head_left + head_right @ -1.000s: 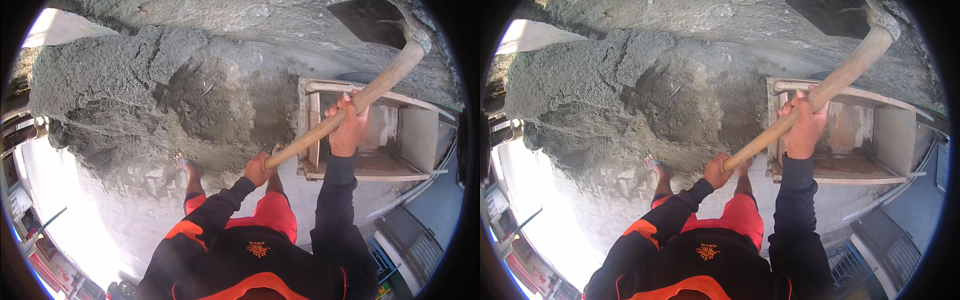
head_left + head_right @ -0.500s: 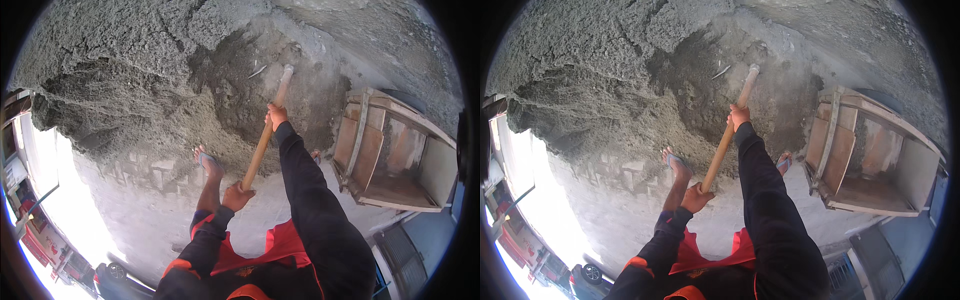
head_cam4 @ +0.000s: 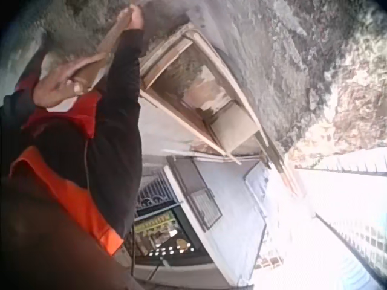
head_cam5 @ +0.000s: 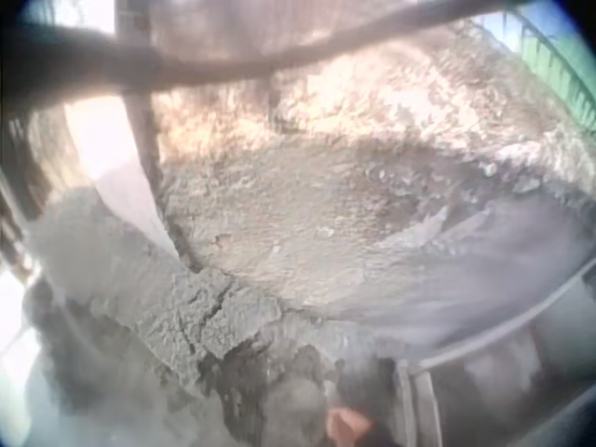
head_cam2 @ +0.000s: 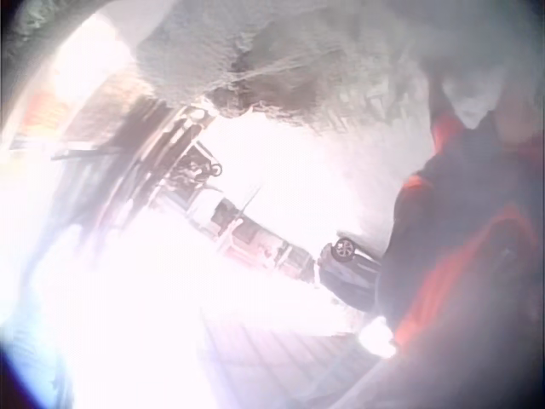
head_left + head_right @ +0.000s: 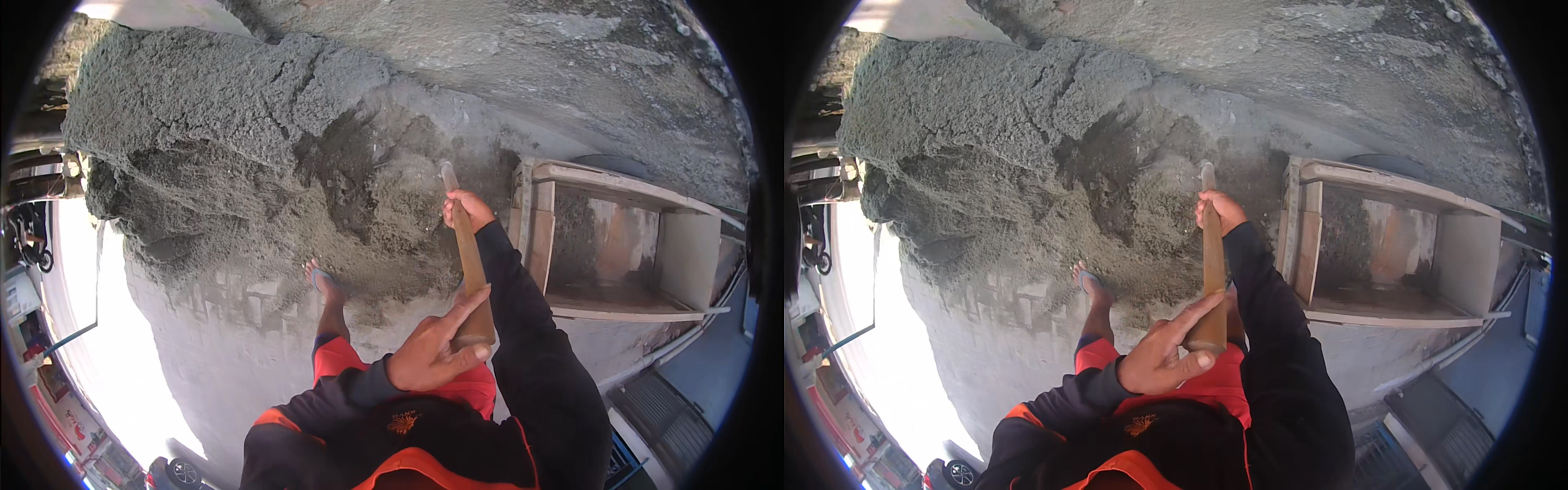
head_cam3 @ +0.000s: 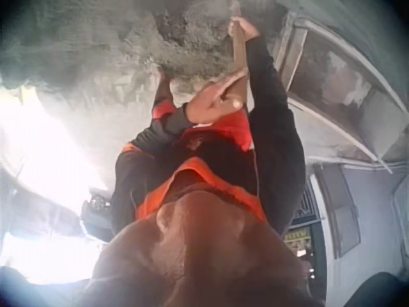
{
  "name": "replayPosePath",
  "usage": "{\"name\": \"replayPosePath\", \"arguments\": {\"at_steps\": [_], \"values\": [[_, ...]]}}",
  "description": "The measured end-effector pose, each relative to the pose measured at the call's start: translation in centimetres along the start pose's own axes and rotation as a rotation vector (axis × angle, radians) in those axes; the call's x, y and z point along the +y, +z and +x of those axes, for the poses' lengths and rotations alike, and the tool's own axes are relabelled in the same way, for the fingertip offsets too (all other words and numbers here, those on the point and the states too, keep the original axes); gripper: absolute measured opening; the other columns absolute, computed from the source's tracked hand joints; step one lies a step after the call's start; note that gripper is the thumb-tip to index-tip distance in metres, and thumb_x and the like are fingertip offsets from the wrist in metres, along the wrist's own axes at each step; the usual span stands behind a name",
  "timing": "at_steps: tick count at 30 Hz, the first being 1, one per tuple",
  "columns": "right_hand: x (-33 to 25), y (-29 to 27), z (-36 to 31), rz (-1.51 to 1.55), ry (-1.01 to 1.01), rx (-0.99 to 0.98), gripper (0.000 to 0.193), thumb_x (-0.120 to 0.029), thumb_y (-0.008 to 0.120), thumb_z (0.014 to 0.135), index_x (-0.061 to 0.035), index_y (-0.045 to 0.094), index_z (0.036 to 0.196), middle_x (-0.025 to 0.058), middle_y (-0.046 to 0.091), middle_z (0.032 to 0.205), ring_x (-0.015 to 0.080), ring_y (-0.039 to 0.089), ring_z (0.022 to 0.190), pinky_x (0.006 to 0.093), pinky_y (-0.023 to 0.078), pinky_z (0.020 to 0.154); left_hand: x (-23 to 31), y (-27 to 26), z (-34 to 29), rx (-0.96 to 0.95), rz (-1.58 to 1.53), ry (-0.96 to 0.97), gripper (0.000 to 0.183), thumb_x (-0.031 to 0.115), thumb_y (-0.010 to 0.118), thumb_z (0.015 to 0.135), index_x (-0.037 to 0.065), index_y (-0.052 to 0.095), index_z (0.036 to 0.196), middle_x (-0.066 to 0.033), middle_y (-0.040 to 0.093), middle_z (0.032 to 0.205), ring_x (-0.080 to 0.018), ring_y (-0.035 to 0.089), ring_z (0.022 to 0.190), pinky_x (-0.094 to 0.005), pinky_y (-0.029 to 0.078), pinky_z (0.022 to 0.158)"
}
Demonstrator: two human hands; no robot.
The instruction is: The person uses a hoe to shovel wet sand from a pile into a wooden wheelbarrow, repeatedly pulling and lifting the material by hand.
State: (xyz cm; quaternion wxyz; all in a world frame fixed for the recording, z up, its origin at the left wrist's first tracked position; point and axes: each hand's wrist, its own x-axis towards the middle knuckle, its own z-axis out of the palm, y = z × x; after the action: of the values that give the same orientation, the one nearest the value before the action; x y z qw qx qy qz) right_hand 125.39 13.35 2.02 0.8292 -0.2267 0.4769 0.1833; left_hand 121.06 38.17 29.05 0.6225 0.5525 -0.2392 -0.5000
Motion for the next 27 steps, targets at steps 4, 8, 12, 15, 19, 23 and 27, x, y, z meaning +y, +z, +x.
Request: {"name": "replayPosePath", "arguments": {"at_steps": [4,8,12,15,19,23,27], "values": [[-3.6,-4.4,-10.8,0.150,-0.029,-0.044,0.010,-0.012,0.052,0.092,-0.0064,0.043,0.094,0.0064,0.051,0.067,0.0184,0.050,0.054,0.0353,0.046,0.050,6.0,8.0,1.8,-0.220,-0.067,0.023,0.090,0.044,0.058,0.092,-0.004,0.007,0.149,-0.0218,0.042,0.135,-0.0262,0.053,0.114,-0.0384,0.043,0.097],[-7.6,-7.0,-24.2,0.182,-0.194,0.026,0.012,-0.012,0.053,0.092,-0.0050,0.043,0.090,0.0063,0.050,0.066,0.0174,0.050,0.053,0.0319,0.046,0.048,10.4,16.3,2.3,-0.260,-0.484,-0.056,0.091,0.030,0.061,0.092,0.002,-0.003,0.151,-0.0204,0.055,0.115,-0.0235,0.059,0.094,-0.0348,0.050,0.073],[-8.8,-12.3,-33.8,0.163,-0.509,0.286,0.011,-0.013,0.056,0.089,-0.0040,0.050,0.087,0.0061,0.050,0.067,0.0160,0.052,0.053,0.0294,0.046,0.046,10.0,18.9,3.4,-0.429,-0.613,-0.292,0.088,0.031,0.064,0.089,0.001,0.007,0.150,-0.0157,0.057,0.106,-0.0198,0.058,0.089,-0.0322,0.049,0.075],[-8.0,-16.1,-34.3,0.112,-0.690,0.450,0.011,-0.012,0.059,0.087,-0.0038,0.052,0.088,0.0058,0.051,0.069,0.0158,0.053,0.055,0.0303,0.047,0.046,4.5,18.0,4.6,-0.531,0.075,-0.408,0.075,0.038,0.066,0.083,0.000,0.033,0.139,-0.0122,0.060,0.091,-0.0229,0.060,0.078,-0.0349,0.048,0.072],[-4.7,-23.0,-30.1,0.163,-0.673,0.650,0.009,-0.007,0.060,0.080,-0.0031,0.053,0.086,0.0073,0.053,0.073,0.0189,0.054,0.057,0.0354,0.050,0.052,-9.7,17.8,5.5,-0.391,0.633,-0.477,0.042,0.030,0.063,0.080,0.004,0.053,0.111,-0.0181,0.064,0.093,-0.0342,0.065,0.087,-0.0438,0.050,0.074],[-2.7,-24.3,-29.0,0.144,-0.709,0.647,0.013,-0.008,0.058,0.084,-0.0060,0.048,0.093,0.0066,0.048,0.075,0.0206,0.052,0.062,0.0408,0.049,0.059,-24.2,18.2,6.9,-0.229,0.733,-0.573,0.033,0.023,0.060,0.082,0.005,0.053,0.108,-0.0175,0.065,0.095,-0.0362,0.065,0.090,-0.0471,0.049,0.076],[-5.8,-18.8,-31.1,-0.004,-1.009,0.523,0.017,-0.007,0.060,0.085,-0.0051,0.048,0.097,0.0052,0.050,0.076,0.0184,0.053,0.060,0.0342,0.048,0.058,-24.1,17.2,10.5,-0.022,0.596,-0.391,0.029,0.017,0.065,0.079,0.004,0.054,0.102,-0.0179,0.063,0.095,-0.0365,0.063,0.090,-0.0482,0.049,0.075]]}}
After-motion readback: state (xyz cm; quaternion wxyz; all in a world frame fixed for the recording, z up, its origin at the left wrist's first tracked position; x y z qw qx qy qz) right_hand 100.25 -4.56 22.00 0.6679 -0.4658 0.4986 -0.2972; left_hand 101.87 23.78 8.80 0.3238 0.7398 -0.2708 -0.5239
